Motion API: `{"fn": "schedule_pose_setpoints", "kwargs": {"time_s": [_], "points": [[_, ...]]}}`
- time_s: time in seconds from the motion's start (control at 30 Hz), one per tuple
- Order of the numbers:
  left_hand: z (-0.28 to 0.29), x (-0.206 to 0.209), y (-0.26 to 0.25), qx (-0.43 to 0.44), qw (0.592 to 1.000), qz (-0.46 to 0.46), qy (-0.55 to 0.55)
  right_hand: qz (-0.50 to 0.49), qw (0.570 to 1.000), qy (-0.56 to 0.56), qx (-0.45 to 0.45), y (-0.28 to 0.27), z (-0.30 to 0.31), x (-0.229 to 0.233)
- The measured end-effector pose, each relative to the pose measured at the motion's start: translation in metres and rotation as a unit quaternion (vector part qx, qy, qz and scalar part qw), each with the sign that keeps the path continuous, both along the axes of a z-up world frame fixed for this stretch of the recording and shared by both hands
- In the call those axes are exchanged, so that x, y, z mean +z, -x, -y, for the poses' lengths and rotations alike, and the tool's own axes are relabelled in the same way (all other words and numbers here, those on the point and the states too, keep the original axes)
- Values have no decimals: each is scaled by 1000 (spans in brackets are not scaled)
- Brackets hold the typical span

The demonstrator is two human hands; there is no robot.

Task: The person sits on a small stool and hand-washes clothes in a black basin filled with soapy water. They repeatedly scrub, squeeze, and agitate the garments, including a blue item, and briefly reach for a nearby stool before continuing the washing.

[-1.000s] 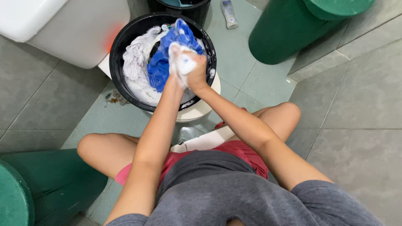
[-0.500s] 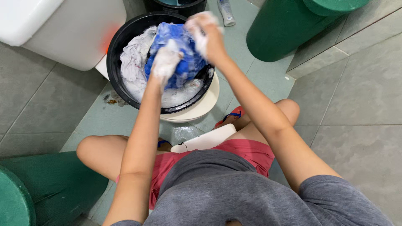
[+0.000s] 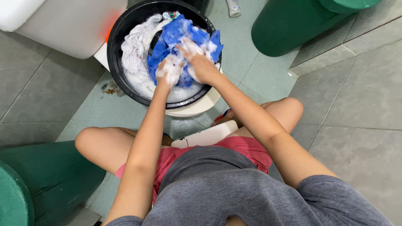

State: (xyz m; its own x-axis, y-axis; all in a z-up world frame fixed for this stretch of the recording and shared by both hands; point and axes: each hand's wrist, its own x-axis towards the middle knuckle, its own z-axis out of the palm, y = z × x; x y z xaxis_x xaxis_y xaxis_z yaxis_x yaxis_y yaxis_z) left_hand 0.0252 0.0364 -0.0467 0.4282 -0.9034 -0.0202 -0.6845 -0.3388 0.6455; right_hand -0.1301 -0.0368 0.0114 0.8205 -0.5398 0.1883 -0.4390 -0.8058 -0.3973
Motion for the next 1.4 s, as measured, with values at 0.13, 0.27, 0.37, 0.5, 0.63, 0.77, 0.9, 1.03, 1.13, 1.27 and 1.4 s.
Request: {"fn": "schedule_pose_setpoints", "kwargs": {"time_s": [0.13, 0.27, 0.37, 0.5, 0.63, 0.77, 0.9, 1.03, 1.13, 1.27, 1.4], "points": [[-7, -3, 5, 1, 997, 15, 72, -188, 974, -120, -48, -15, 21, -35], [-7, -12, 2, -6, 1000, -20, -3, -162, 987, -6, -4, -32, 57, -83], [-4, -35, 2, -35, 999, 13, -3, -196, 980, 5, -27, -39, 66, -90], [6, -77, 14, -37, 994, 68, -74, -179, 983, 29, -37, -33, 55, -90], [19, -103, 17, -27, 983, 156, -91, -101, 990, 86, -47, -28, 46, -94], [18, -93, 6, -31, 986, 127, -101, -90, 990, 106, -22, -17, 41, -86], [8, -63, -5, 43, 986, -72, -144, -48, 995, 58, -72, -2, 29, -53], [-3, -6, -21, -22, 933, -343, 103, 37, 995, -29, -90, 16, 40, -8], [-3, 64, -17, 41, 827, -541, 145, 250, 943, -205, -75, 16, 59, 15], [16, 102, 13, 113, 704, -672, 201, 403, 879, -239, -91, -12, 56, 37], [51, 60, 30, 134, 644, -720, 219, 430, 902, 24, 11, -35, -2, 27]]}}
